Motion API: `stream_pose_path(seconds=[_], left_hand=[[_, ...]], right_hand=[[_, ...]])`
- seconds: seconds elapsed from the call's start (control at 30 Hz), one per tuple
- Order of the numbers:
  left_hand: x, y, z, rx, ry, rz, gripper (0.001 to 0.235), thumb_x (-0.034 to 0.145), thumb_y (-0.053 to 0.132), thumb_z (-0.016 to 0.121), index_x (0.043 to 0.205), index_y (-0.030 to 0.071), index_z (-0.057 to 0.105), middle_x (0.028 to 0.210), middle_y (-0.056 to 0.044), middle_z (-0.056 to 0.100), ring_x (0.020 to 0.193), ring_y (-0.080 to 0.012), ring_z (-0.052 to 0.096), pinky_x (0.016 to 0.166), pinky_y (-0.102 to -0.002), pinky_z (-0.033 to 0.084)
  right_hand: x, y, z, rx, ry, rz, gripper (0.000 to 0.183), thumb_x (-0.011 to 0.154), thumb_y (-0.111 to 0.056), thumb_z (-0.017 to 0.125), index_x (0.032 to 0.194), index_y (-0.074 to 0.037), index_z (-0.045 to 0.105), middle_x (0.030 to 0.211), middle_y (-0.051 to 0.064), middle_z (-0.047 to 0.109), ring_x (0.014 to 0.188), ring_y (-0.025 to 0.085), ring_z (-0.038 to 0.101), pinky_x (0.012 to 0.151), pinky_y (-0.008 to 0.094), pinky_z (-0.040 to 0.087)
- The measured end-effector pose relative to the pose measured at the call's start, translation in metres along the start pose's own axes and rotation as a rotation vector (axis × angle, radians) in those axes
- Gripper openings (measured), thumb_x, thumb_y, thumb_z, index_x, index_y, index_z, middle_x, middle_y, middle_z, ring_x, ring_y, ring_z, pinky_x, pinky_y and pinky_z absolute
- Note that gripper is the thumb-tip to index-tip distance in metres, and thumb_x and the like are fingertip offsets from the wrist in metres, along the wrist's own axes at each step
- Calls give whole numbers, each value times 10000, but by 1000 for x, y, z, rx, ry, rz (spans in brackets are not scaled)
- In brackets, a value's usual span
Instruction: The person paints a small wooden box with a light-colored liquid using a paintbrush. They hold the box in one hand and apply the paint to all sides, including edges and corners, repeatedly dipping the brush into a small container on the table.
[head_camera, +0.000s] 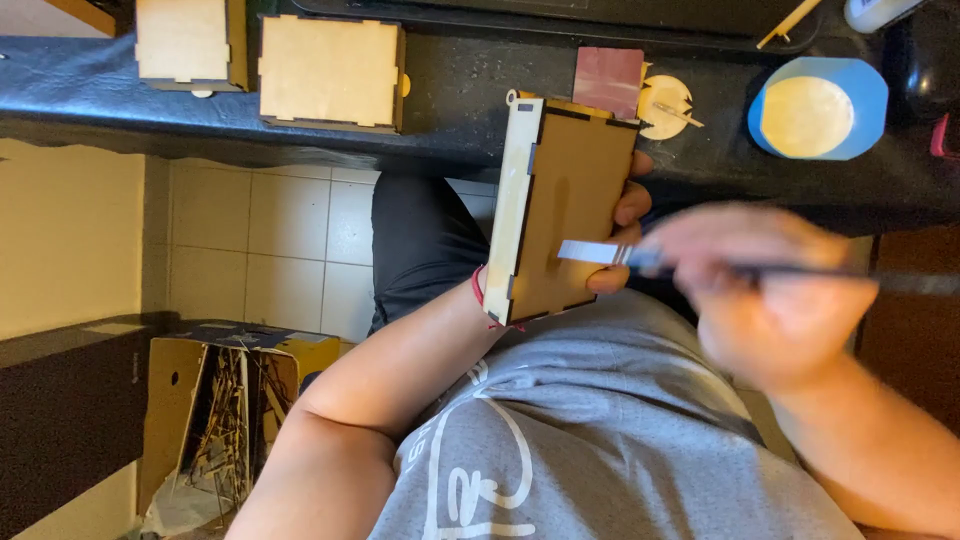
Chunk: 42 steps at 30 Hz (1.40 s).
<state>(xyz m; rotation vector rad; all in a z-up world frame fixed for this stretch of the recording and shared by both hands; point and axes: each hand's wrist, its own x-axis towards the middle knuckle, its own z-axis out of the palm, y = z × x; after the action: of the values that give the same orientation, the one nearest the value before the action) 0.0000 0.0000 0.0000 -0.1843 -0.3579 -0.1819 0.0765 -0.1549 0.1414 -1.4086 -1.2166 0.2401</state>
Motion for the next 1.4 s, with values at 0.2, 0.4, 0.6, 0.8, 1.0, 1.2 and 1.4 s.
stream_pose_path(seconds=[0.2,0.4,0.6,0.8,1.0,1.2,1.4], left_hand=[[1,-3,-2,-10,-9,1,527,1110,422,394,1504,78,459,1178,-157,544,872,-340,604,691,-497,511],[6,-7,7,58,89,-40,536,1070,502,453,1473,154,516,1126,-92,551,869,-267,521,665,-442,472],[7,-14,25,114,156,23,565,1024,484,552,1464,134,491,1181,-65,618,813,-231,523,642,-385,454],[7,-16,24,77,220,6,595,1007,473,552,1483,126,469,1055,-100,664,808,-271,527,635,-406,455],[11,-20,51,205,256,51,534,1008,412,572,1438,115,464,1087,-52,579,765,-205,495,601,-330,412],[10,-20,46,147,251,58,521,1026,377,554,1460,105,460,1102,-80,611,777,-214,544,607,-356,451],[15,-21,60,465,427,214,609,1003,590,406,1373,113,485,954,-49,486,680,-136,430,530,-233,420]], right_hand=[[13,-11,-15,-158,-94,-75,77,915,27,572,856,71,597,864,256,658,795,371,719,739,406,615],[25,-4,-11,-263,24,-241,165,984,22,576,898,160,601,876,335,659,782,397,702,730,409,583],[20,-10,-12,-246,-5,-201,166,962,30,547,814,101,571,783,285,621,754,426,701,706,477,597],[19,-2,-20,-184,30,-150,124,982,90,558,859,94,541,847,313,628,735,379,682,708,459,591],[24,-12,-14,-186,49,-91,196,974,157,483,789,130,540,789,289,626,678,344,673,642,406,585],[11,-14,-21,-201,-44,-178,48,897,12,630,902,60,638,899,260,688,784,297,742,710,300,640],[4,7,-62,-155,245,-177,276,1023,-233,626,980,26,540,908,296,603,801,388,674,719,434,610]])
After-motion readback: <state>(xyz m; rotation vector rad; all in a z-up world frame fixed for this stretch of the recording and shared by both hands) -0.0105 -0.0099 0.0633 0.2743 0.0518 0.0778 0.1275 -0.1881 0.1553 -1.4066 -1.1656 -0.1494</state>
